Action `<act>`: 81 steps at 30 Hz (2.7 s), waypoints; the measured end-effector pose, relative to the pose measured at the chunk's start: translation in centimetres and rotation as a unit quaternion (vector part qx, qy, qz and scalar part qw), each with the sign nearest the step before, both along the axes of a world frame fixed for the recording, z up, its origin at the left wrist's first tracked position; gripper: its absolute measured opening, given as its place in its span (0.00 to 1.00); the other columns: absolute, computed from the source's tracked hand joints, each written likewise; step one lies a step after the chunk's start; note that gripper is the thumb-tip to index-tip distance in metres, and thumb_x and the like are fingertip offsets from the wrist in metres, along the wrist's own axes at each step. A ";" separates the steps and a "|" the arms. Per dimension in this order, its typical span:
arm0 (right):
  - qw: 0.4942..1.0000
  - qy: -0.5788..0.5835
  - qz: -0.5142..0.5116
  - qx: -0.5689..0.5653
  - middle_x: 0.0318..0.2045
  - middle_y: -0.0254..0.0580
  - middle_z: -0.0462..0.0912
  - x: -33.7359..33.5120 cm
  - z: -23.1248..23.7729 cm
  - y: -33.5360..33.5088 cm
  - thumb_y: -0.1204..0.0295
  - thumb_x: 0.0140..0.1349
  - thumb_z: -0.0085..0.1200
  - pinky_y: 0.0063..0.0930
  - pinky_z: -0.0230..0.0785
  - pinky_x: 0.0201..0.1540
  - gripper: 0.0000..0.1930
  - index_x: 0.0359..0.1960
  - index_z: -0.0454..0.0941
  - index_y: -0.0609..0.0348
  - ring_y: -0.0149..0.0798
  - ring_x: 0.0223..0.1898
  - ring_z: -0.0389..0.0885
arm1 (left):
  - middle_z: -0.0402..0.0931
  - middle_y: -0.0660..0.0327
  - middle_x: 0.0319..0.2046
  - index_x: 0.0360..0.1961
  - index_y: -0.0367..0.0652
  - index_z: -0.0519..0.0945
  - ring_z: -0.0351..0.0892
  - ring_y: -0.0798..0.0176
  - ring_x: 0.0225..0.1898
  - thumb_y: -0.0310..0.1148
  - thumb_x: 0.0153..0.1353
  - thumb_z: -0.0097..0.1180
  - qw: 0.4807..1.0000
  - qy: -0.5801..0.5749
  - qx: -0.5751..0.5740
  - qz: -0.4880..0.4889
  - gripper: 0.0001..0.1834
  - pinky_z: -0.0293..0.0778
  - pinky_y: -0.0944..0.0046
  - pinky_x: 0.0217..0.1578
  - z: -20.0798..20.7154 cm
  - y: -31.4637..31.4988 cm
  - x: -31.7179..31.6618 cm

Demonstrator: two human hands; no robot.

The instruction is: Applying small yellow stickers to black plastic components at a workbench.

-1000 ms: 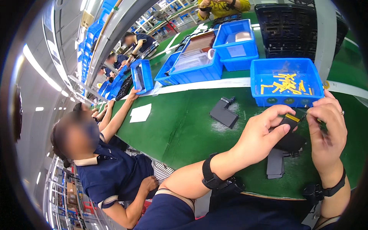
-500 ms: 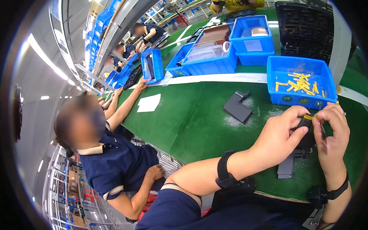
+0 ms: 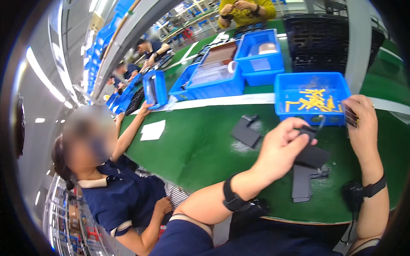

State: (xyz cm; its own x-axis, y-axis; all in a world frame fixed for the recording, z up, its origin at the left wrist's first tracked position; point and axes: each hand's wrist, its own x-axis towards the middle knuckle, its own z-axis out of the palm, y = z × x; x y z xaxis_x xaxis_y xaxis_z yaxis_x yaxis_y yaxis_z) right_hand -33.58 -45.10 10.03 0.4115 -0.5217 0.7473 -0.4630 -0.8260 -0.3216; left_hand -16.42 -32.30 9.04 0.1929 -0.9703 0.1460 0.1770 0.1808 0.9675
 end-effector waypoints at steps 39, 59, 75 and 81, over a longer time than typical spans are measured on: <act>0.916 -0.141 0.191 0.323 0.26 0.41 0.80 2.4 0.8 4.7 0.75 0.55 0.54 0.25 0.69 0.32 0.06 0.32 0.81 0.62 0.33 0.29 0.78 | 0.78 0.54 0.37 0.45 0.35 0.68 0.77 0.67 0.39 0.22 0.62 0.45 1.000 -0.013 0.020 -0.014 0.10 0.73 0.69 0.42 1.1 0.7 0.0; 0.893 -0.160 0.199 0.372 0.47 0.44 0.74 2.5 -0.1 4.9 0.85 0.54 0.51 0.25 0.69 0.46 0.37 0.65 0.47 0.59 0.29 0.40 0.76 | 0.76 0.58 0.31 0.43 0.37 0.75 0.75 0.68 0.29 0.28 0.52 0.56 0.766 -0.583 0.032 0.269 0.15 0.72 0.70 0.32 2.4 0.0 8.5; 0.763 -0.354 0.309 0.443 0.43 0.40 0.75 3.2 0.9 6.6 0.86 0.49 0.56 0.20 0.68 0.46 0.38 0.63 0.54 0.61 0.26 0.40 0.74 | 0.74 0.67 0.27 0.40 0.41 0.73 0.72 0.74 0.26 0.24 0.52 0.58 0.991 0.037 0.080 -0.097 0.13 0.67 0.75 0.27 2.0 -0.1 2.5; 0.799 -0.295 0.244 0.464 0.35 0.36 0.78 1.7 0.2 5.3 0.82 0.52 0.56 0.20 0.68 0.42 0.10 0.37 0.75 0.64 0.28 0.38 0.76 | 0.75 0.53 0.23 0.27 0.37 0.76 0.76 0.57 0.29 0.22 0.46 0.50 0.839 -0.538 0.045 0.071 0.05 0.71 0.60 0.31 0.0 -0.7 4.8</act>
